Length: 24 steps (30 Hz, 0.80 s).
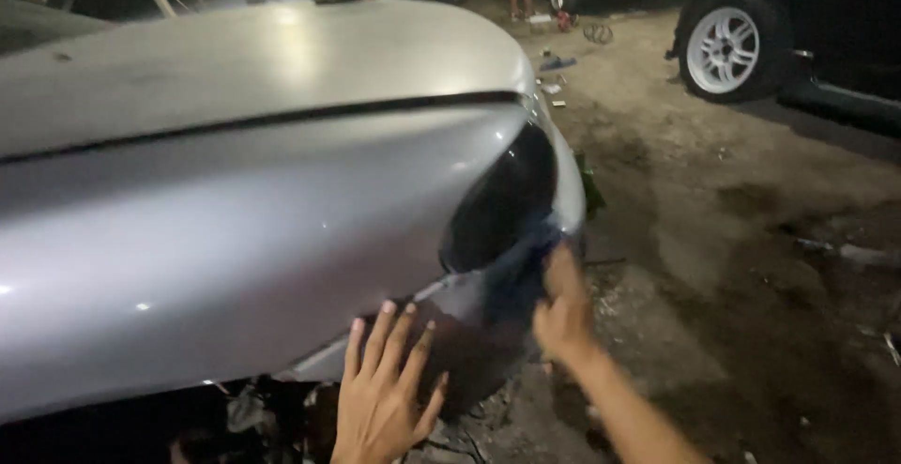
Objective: Cleaning the car exterior with a brush and cloth before sanding a specific area on the front fender.
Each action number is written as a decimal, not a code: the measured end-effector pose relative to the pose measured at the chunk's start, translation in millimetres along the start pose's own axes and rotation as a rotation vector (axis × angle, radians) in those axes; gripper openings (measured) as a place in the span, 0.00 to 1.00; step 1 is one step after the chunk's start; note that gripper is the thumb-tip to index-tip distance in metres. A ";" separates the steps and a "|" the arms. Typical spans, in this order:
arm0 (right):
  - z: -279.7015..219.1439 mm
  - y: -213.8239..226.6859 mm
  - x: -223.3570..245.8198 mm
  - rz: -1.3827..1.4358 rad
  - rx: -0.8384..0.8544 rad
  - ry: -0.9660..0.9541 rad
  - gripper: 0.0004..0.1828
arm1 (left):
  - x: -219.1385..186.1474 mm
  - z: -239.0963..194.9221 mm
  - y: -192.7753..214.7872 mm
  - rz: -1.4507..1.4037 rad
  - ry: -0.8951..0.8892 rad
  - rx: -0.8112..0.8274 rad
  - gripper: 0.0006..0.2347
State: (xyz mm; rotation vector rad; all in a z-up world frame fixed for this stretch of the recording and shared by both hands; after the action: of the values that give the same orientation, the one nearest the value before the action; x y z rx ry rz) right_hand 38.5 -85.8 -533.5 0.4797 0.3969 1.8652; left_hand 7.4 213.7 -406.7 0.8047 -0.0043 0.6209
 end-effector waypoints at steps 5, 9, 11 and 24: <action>18.3 20.2 7.3 0.252 -0.039 -0.965 0.33 | -40.7 -16.1 -57.1 0.157 0.273 0.037 0.28; -1.3 15.5 86.2 0.064 0.117 0.193 0.26 | -51.3 -26.3 -74.8 -0.017 0.296 -0.012 0.18; -6.8 -3.0 55.1 -0.034 0.082 0.181 0.35 | -50.0 -40.1 -71.0 0.039 0.345 0.004 0.32; -25.7 -39.1 122.4 0.164 0.011 0.333 0.22 | -48.3 -67.7 -31.4 -0.371 0.539 -0.169 0.33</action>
State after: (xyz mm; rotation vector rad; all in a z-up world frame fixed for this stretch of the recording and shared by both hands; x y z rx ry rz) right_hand 20.0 41.5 -558.4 0.2112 0.6044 2.1091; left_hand -31.3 217.8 -486.6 0.4387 0.5658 0.4596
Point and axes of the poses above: each hand's wrist, its own z-axis towards the middle knuckle, its own y-axis out of the back of the hand, x = y × z, the point moved 3 cm from there along z, towards the middle knuckle, and after that the axes turned 3 degrees about x, right-handed, at the moved point
